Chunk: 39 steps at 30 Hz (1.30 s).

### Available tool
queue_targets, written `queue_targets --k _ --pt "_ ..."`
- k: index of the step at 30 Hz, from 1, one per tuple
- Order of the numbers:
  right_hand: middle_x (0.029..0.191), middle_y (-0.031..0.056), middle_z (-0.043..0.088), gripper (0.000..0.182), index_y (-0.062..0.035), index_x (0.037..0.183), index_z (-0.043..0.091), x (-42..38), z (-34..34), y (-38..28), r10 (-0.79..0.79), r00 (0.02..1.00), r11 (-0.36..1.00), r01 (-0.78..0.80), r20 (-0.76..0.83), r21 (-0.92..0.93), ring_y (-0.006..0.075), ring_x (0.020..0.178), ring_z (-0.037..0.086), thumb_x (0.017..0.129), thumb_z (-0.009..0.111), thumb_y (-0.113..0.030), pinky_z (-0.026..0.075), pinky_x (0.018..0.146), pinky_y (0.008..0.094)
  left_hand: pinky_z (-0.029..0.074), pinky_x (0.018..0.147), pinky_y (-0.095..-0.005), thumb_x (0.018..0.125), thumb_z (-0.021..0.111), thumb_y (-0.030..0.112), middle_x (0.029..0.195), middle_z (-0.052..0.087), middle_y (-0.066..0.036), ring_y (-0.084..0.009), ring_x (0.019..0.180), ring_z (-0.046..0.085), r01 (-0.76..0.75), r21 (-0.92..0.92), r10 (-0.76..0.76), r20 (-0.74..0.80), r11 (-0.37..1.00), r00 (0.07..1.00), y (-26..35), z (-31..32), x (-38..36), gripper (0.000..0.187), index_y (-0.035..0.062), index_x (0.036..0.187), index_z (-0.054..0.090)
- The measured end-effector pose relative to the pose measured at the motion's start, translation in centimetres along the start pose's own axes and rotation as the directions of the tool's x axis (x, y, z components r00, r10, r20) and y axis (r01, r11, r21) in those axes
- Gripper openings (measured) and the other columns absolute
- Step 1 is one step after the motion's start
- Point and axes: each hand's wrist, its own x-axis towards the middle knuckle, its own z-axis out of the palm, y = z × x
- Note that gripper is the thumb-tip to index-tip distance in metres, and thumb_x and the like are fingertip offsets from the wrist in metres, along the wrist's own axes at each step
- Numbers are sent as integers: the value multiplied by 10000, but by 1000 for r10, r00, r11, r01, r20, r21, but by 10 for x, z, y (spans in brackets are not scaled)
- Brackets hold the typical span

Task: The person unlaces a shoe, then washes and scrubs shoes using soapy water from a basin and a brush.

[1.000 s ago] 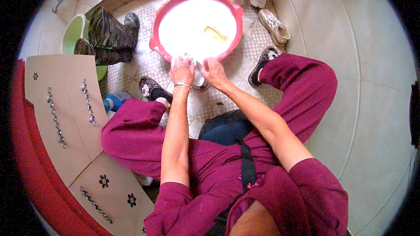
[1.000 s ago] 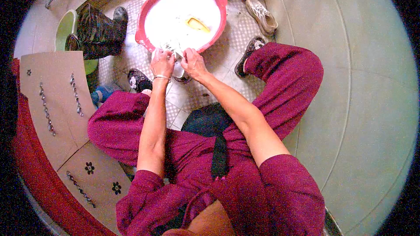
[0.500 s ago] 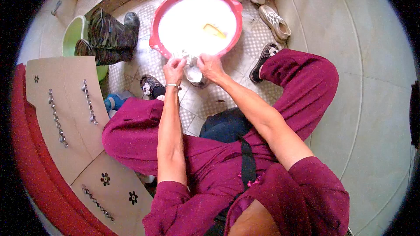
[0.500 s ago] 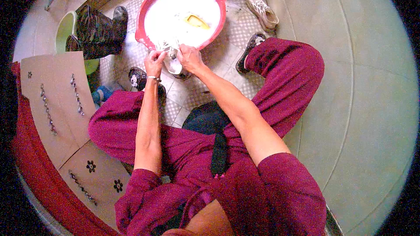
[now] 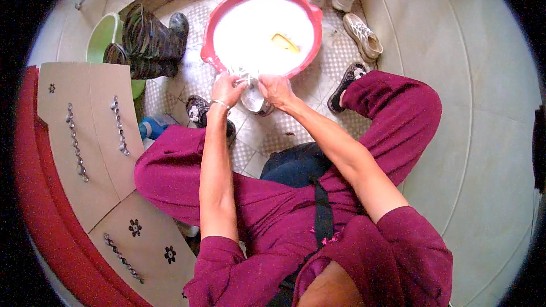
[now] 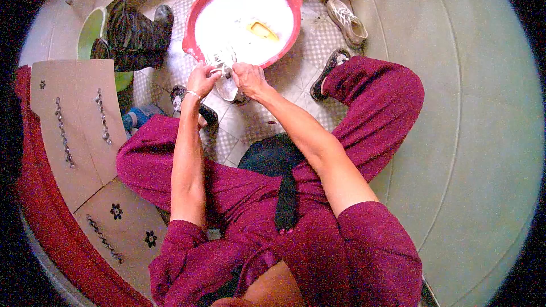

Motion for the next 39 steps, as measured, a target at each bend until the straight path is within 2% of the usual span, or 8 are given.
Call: queue_targets --k 9,12,17,19,24,25,28,39 --pt "681 156 558 129 -47 738 517 0 -3 -2 -35 999 999 36 33 -39 351 640 571 745 551 -172 460 555 442 435 782 -402 715 577 279 898 577 -149 -314 889 545 17 146 -39 149 989 988 14 1 9 219 88 778 666" --pt "665 165 549 117 -41 715 521 -1 -5 -3 -6 1000 1000 6 -11 3 353 630 562 739 543 -154 438 539 432 434 709 -382 735 569 202 795 563 -151 -311 793 549 -74 -4 72 -138 997 988 11 8 5 174 48 764 645" --pt "639 178 534 120 -36 691 530 -5 -9 -7 179 980 979 -167 -90 120 351 619 560 731 535 -149 423 527 419 416 646 -271 761 579 218 651 550 -63 -145 674 532 12 -396 -40 -63 918 997 -23 25 -2 204 22 783 629" --pt "647 180 537 126 -33 689 527 -6 -12 -12 175 982 981 -167 -77 100 358 625 559 734 526 -150 428 533 419 376 576 -230 793 571 243 623 512 9 -85 612 468 38 -790 -185 -96 612 978 -20 29 -13 214 37 761 620" --pt "664 179 532 123 -33 703 520 -9 -6 -16 74 985 995 -64 -157 72 359 636 558 748 512 -147 430 540 428 305 511 -203 843 558 196 706 519 46 -51 585 412 115 -993 -214 118 -22 970 -34 49 -30 122 80 817 588" --pt "672 176 533 112 -37 712 522 -11 -4 -17 72 985 995 -61 -159 72 357 639 558 751 512 -142 430 540 430 305 511 -203 843 558 196 706 519 46 -51 585 412 116 -993 -213 116 -16 970 -32 42 -29 122 80 817 588" --pt "703 142 539 81 -53 736 520 -21 -2 -14 26 985 998 -15 -169 67 338 624 558 748 537 -131 440 530 421 408 581 -203 817 579 161 735 593 4 -56 622 501 367 -662 -288 231 654 929 -26 13 -25 135 29 823 610" --pt "694 89 491 86 -91 794 472 -38 11 -7 -47 983 999 44 -177 -20 289 563 563 764 524 -152 449 465 401 477 656 -298 739 600 176 769 652 -131 -185 689 630 250 -166 -181 348 954 920 1 -1 -11 224 36 905 654"
